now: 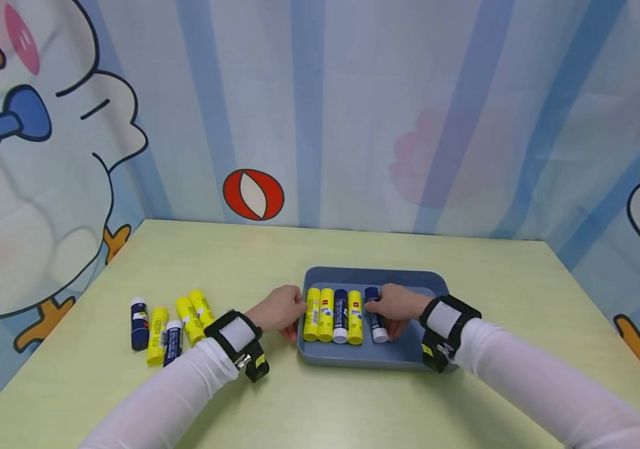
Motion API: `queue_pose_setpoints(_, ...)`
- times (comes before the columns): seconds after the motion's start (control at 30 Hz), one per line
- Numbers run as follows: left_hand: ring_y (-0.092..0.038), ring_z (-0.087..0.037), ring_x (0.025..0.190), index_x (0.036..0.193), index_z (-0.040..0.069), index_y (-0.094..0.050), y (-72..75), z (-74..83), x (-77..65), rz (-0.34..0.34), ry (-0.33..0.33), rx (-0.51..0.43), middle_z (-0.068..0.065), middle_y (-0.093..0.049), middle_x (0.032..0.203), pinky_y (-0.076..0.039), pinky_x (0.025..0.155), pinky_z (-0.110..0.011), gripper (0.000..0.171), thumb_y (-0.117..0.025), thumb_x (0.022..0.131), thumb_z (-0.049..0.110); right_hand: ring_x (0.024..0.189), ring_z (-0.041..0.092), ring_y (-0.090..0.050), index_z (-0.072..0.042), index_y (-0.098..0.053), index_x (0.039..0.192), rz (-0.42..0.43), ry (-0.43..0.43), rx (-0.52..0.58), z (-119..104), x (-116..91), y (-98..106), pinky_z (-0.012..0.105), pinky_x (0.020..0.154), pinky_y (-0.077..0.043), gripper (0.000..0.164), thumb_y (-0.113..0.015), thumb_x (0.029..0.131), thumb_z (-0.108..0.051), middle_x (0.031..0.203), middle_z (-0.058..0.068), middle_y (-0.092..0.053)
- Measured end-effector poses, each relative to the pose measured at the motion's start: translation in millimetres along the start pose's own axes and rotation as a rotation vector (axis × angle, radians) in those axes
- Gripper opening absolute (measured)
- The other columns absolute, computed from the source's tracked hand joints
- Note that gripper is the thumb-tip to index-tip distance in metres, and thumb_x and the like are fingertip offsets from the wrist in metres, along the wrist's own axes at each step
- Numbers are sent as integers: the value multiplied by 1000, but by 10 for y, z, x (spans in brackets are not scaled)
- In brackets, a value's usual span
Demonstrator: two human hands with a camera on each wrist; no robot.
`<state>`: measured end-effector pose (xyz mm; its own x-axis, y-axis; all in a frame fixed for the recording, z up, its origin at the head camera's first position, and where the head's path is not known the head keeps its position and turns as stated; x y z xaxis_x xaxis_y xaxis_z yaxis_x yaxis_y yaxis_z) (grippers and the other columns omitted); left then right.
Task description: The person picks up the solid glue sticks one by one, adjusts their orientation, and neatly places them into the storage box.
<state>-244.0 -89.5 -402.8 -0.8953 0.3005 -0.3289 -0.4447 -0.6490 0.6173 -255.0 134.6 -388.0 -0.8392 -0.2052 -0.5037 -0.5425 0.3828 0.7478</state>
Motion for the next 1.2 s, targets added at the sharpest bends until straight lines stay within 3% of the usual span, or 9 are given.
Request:
queue_pose_setpoints(0.3, -57, -19, 42, 83, 1, -46, -2, 11, -22, 0, -12, 8, -12, -58, 57, -49, 43, -30, 13, -43, 90, 11, 47, 18, -60, -1, -59, 73, 7, 4, -35, -23, 2, -5, 28, 49, -50, 35, -54, 88, -33, 57, 9, -61)
queue_pose_setpoints(0.83, -57, -20, 41, 82, 1, -45, 4, 23, -31, 6, 13, -3, -13, -58, 56, -49, 43, -30, 12, -43, 90, 10, 51, 19, -62, 0, -60, 71, 4, 60, 92, -35, -36, -3, 30, 51, -51, 37, -55, 88, -33, 57, 10, -62)
queue_pose_setpoints(1.03, -57, -19, 41, 82, 1, -45, 2, 32, -37, 6, 13, -2, -12, -58, 56, -49, 43, -30, 12, -44, 90, 10, 52, 20, -63, 2, -58, 91, -18, 72, 120, -25, -51, 7, 30, 51, -51, 34, -54, 89, -32, 60, 10, -63)
queue_pose_setpoints(1.2, -57, -19, 41, 81, 1, -45, 0, 37, -41, 8, 11, -7, -13, -58, 56, -49, 43, -30, 13, -44, 90, 10, 57, 23, -64, 10, -47, 119, -43, 98, 162, -37, -128, 63, 32, 54, -52, 48, -52, 91, -29, 65, 11, -64)
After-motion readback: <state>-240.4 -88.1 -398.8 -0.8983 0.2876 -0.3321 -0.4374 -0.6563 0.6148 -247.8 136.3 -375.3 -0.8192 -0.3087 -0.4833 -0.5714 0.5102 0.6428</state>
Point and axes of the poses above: each hand's wrist, its own x-axis towards the middle knuckle, its own y-axis out of the back of the hand, z = x × y, the point moved 2 cm from there along x, towards the middle knuckle
